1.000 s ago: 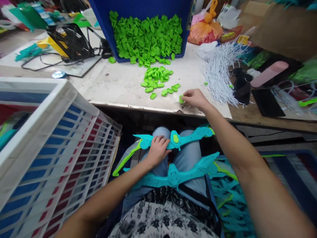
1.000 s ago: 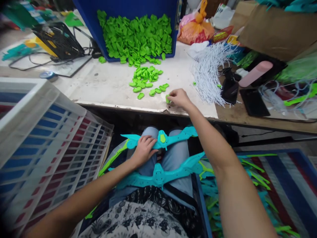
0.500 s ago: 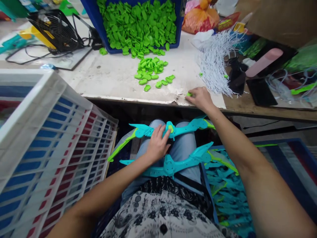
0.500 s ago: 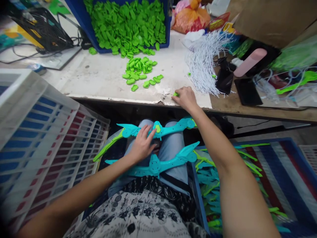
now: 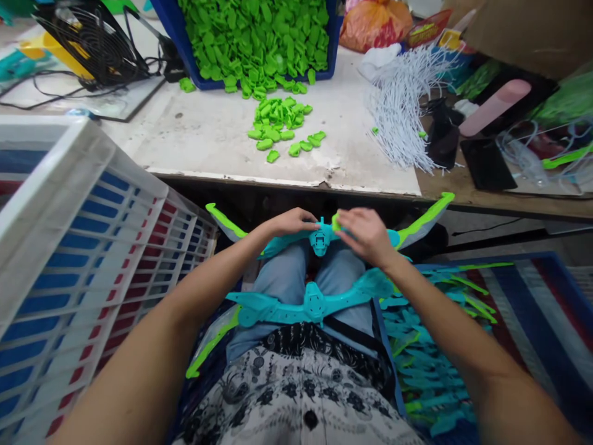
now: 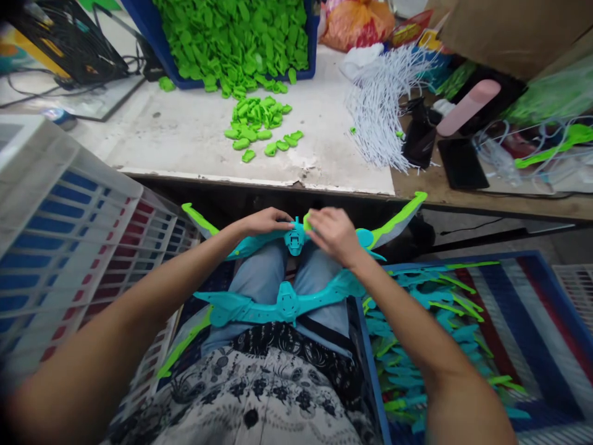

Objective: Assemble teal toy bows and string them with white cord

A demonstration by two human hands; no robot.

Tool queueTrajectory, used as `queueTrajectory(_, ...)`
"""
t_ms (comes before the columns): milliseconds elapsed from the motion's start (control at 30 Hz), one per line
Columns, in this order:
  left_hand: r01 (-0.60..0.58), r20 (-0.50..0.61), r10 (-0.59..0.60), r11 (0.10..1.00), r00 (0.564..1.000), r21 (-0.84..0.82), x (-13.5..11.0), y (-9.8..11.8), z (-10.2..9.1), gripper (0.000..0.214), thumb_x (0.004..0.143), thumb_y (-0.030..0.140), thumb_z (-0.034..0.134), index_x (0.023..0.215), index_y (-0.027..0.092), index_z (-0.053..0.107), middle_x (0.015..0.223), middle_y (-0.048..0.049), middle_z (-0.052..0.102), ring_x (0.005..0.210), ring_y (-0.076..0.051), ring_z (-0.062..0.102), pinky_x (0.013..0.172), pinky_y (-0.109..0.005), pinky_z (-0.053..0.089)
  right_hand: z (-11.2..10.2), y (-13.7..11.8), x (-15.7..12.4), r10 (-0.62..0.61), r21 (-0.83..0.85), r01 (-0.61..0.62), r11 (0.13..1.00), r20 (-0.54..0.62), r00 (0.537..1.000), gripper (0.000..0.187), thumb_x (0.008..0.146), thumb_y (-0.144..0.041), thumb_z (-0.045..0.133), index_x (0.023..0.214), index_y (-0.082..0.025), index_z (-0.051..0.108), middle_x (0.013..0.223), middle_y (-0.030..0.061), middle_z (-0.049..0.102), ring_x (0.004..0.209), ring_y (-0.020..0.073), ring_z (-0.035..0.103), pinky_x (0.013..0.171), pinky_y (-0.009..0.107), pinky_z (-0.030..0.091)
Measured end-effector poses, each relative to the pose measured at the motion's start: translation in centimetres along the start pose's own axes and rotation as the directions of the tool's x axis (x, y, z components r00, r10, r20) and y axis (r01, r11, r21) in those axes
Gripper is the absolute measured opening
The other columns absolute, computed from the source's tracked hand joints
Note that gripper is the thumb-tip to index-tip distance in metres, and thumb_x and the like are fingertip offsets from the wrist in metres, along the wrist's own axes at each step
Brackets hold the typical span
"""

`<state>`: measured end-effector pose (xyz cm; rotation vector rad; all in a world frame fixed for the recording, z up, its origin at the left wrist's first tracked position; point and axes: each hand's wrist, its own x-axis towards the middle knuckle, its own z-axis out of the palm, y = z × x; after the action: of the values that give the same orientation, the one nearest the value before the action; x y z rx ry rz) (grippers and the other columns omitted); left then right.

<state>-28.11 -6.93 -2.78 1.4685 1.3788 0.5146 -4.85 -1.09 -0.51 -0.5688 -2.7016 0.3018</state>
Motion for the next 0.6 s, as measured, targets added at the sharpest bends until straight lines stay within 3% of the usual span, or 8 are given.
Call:
queueTrajectory(67,0.005,0.021,-0.004,0.996,1.0,-0.087,0.7,-0.8,0.2,0.051,0.074,0.049,0.059,0.104,0.008,0.068,0.093,-0.0063,0.069,0.085,-0.019,0.059,0.078,-0.026,0.043,1.9,-1.8,-2.0,-0.084,-0.038,0.085,0.996,0.029,0.996,0.031,0.091,-0.03,0.047,0.116,-0.02,0.062,0.125,0.0075,0.061,0.111,0.0254,0.054,0.088,0.041,0.041)
queueTrajectory(133,0.003,0.034,0.002,0.989,0.999,-0.145,1.2,-1.3,0.5,0.055,0.073,0.051,0.061,0.105,0.007,0.067,0.094,-0.0069,0.07,0.086,-0.019,0.059,0.079,-0.028,0.043,3.7,-2.9,-3.0,-0.142,-0.104,0.14,0.985,-0.017,0.99,0.029,0.092,-0.025,0.048,0.116,-0.017,0.062,0.123,0.0089,0.061,0.113,0.0255,0.054,0.086,0.04,0.041)
queueTrajectory(267,-0.013,0.037,0.02,0.983,0.999,-0.185,1.4,-1.7,1.0,0.059,0.073,0.054,0.059,0.108,0.006,0.066,0.099,-0.0081,0.069,0.089,-0.02,0.058,0.082,-0.028,0.043,5.4,-3.5,-2.8,-0.188,-0.194,0.165,0.967,-0.107,0.976,0.028,0.091,-0.022,0.05,0.115,-0.014,0.062,0.124,0.0104,0.061,0.117,0.027,0.052,0.089,0.042,0.038)
queueTrajectory(500,-0.098,0.13,0.111,0.99,0.985,-0.1,0.9,-1.4,0.6,0.056,0.071,0.054,0.063,0.103,0.008,0.065,0.094,-0.0059,0.067,0.089,-0.02,0.057,0.077,-0.026,0.041,5.5,-4.0,-2.7,0.048,-0.07,-0.059,0.996,-0.143,0.989,0.025,0.089,-0.029,0.053,0.111,-0.02,0.063,0.127,0.0096,0.058,0.121,0.027,0.048,0.1,0.046,0.035)
queueTrajectory(600,-0.11,0.111,0.115,0.992,0.987,-0.056,0.9,-1.4,0.8,0.056,0.07,0.054,0.064,0.1,0.007,0.064,0.089,-0.0058,0.065,0.083,-0.019,0.056,0.072,-0.026,0.041,5.6,-4.0,-2.8,0.131,0.015,-0.13,0.991,-0.139,0.981,0.028,0.089,-0.034,0.052,0.113,-0.022,0.061,0.128,0.0106,0.056,0.121,0.0261,0.048,0.1,0.046,0.035)
